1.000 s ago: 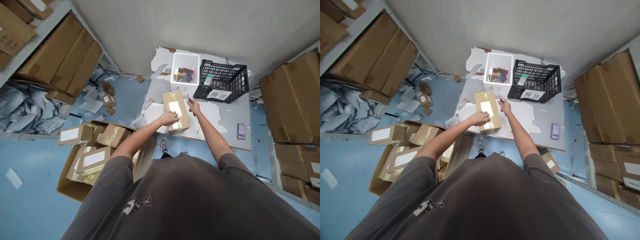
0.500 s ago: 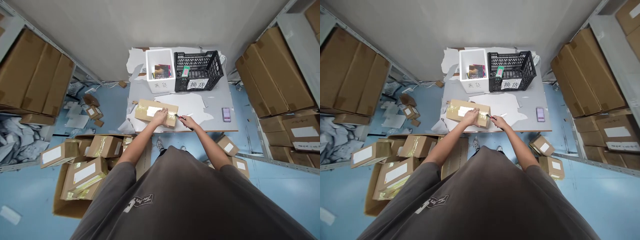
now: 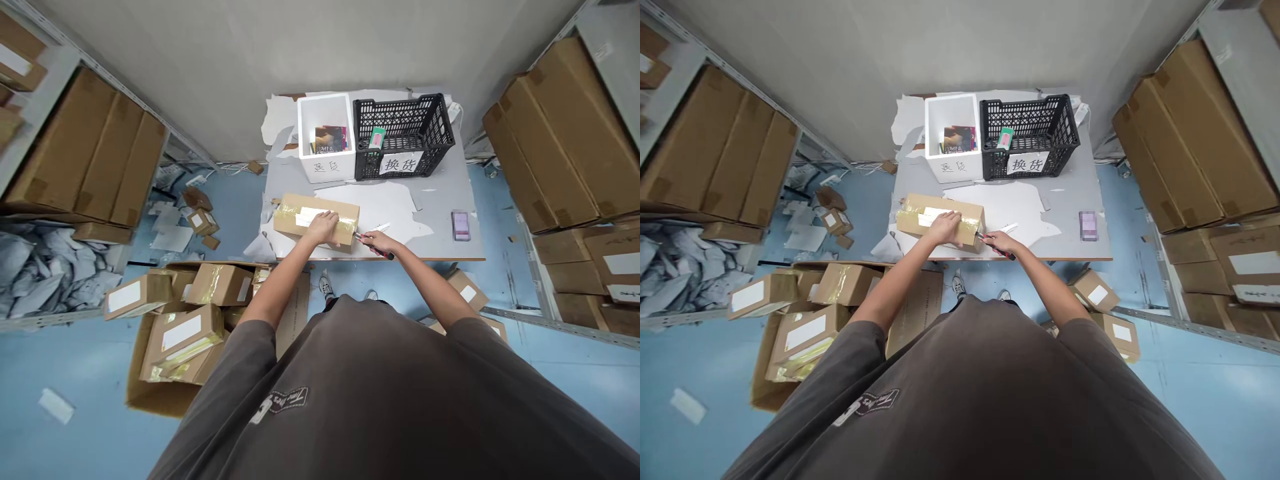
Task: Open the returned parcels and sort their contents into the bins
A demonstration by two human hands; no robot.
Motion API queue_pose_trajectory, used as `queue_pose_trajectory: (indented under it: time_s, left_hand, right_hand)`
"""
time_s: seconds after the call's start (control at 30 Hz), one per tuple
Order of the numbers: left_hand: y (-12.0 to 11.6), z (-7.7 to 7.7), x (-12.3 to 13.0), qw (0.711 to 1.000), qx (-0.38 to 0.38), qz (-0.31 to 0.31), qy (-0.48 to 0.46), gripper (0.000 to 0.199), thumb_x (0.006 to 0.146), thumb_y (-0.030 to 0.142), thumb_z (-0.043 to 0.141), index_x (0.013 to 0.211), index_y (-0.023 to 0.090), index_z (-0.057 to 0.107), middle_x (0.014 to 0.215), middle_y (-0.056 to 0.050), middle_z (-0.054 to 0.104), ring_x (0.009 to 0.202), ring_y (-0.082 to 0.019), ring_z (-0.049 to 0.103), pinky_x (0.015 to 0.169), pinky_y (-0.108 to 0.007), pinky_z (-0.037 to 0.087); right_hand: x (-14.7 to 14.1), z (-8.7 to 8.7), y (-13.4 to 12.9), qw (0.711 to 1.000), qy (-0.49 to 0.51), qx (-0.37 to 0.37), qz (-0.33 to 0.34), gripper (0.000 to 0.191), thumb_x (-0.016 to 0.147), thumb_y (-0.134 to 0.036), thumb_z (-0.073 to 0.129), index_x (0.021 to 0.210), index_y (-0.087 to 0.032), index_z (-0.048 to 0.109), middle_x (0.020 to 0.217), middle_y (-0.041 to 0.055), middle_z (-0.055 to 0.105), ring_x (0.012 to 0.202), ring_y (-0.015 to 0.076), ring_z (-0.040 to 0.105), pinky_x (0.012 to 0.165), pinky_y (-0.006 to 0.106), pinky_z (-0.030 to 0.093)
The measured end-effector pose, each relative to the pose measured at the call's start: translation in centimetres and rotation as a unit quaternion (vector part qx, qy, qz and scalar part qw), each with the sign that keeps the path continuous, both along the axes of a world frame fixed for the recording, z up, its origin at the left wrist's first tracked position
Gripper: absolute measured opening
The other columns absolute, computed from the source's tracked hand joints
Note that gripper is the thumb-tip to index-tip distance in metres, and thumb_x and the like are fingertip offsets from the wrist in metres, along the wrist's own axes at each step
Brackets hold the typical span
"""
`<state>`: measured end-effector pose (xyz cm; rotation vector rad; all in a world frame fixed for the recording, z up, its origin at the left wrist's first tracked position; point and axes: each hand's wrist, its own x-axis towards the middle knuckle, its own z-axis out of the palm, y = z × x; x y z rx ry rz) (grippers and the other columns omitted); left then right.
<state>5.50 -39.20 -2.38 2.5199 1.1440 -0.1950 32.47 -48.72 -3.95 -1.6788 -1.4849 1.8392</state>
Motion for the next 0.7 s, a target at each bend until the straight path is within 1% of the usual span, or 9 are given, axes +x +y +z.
queue_pose_trajectory:
  time_s: [0.07,0.13,0.2,0.27,0.33,0.43,0.53,0.6,0.7]
  left_hand:
    - [0.3,0.0,-0.2,0.999,-0.002,0.019,-0.035,0.075,0.095,0.052,0.084,0.158,0.019,0.062,0.166,-0.017,0.063,0.158,-0.035,0.054,0.133,-0.045,0.039]
    - [1.2,-0.2,-0.1,0.998,-0.001,0.051,-0.038,0.064,0.104,0.047,0.072,0.163,0.024,0.06,0.173,-0.013,0.057,0.162,-0.035,0.049,0.133,-0.049,0.04]
    - [2.4,-0.4,0.3,0.997,-0.012,0.071,-0.001,0.078,0.101,0.048,0.077,0.172,0.029,0.052,0.184,-0.012,0.042,0.171,-0.042,0.033,0.136,-0.058,0.035]
    - [3.9,-0.7,0.9,0.996,-0.037,0.073,0.047,0.101,0.092,0.053,0.086,0.179,0.033,0.04,0.191,-0.011,0.026,0.176,-0.047,0.016,0.137,-0.064,0.029]
    - [5.2,-0.9,1.5,0.992,-0.059,0.073,0.085,0.118,0.086,0.058,0.091,0.183,0.034,0.029,0.193,-0.012,0.018,0.177,-0.049,0.009,0.138,-0.066,0.026]
    - [6.5,-1.1,2.1,0.991,-0.045,0.065,0.107,0.123,0.083,0.061,0.094,0.184,0.032,0.029,0.188,-0.017,0.029,0.176,-0.049,0.014,0.137,-0.066,0.026]
    - [6.8,-1.2,1.9,0.996,-0.005,0.024,0.086,0.102,0.093,0.061,0.085,0.179,0.026,0.042,0.175,-0.02,0.05,0.17,-0.044,0.034,0.136,-0.055,0.032]
    - [6.4,-1.4,1.5,0.997,0.017,0.005,0.069,0.084,0.102,0.062,0.074,0.173,0.024,0.052,0.174,-0.02,0.052,0.167,-0.042,0.039,0.135,-0.052,0.034]
    - [5.1,-2.2,1.1,0.998,0.052,0.008,0.038,0.07,0.11,0.06,0.062,0.167,0.019,0.058,0.179,-0.022,0.046,0.169,-0.044,0.036,0.135,-0.057,0.032]
  right_hand:
    - [0.7,0.2,-0.5,1.0,-0.014,0.011,0.001,0.035,0.109,-0.046,0.072,0.087,-0.025,0.054,0.056,-0.0045,0.057,0.041,0.0138,0.05,0.042,0.024,0.039]
    - [1.6,0.5,-0.7,0.999,-0.034,0.028,-0.014,0.03,0.111,-0.041,0.068,0.089,-0.025,0.054,0.058,-0.0047,0.058,0.043,0.0145,0.052,0.045,0.025,0.041]
    - [2.3,0.9,-0.6,0.996,-0.061,0.054,-0.045,0.029,0.113,-0.041,0.064,0.091,-0.026,0.053,0.059,-0.005,0.058,0.044,0.0152,0.053,0.048,0.026,0.043]
    - [2.8,1.3,-0.2,0.991,-0.087,0.081,-0.063,0.031,0.116,-0.046,0.058,0.093,-0.026,0.054,0.06,-0.005,0.059,0.046,0.0161,0.054,0.053,0.027,0.045]
    - [2.7,1.4,0.2,0.987,-0.11,0.105,-0.049,0.036,0.118,-0.053,0.048,0.097,-0.026,0.058,0.061,-0.004,0.061,0.051,0.0176,0.058,0.059,0.027,0.046]
    - [2.2,1.5,0.9,0.973,-0.174,0.152,-0.002,0.044,0.12,-0.053,0.039,0.102,-0.025,0.068,0.072,0.001,0.071,0.069,0.0214,0.067,0.067,0.028,0.045]
    - [1.7,1.4,1.4,0.95,-0.25,0.187,0.033,0.043,0.117,-0.056,0.044,0.11,-0.025,0.074,0.091,0.0062,0.079,0.088,0.0259,0.071,0.072,0.029,0.044]
    - [1.5,1.3,1.7,0.94,-0.277,0.19,0.054,0.042,0.115,-0.058,0.049,0.117,-0.026,0.076,0.098,0.0075,0.082,0.093,0.0276,0.072,0.075,0.03,0.044]
    - [1.2,1.0,2.1,0.93,-0.291,0.212,0.076,0.037,0.114,-0.057,0.055,0.125,-0.027,0.075,0.112,0.0084,0.083,0.101,0.0286,0.073,0.079,0.032,0.046]
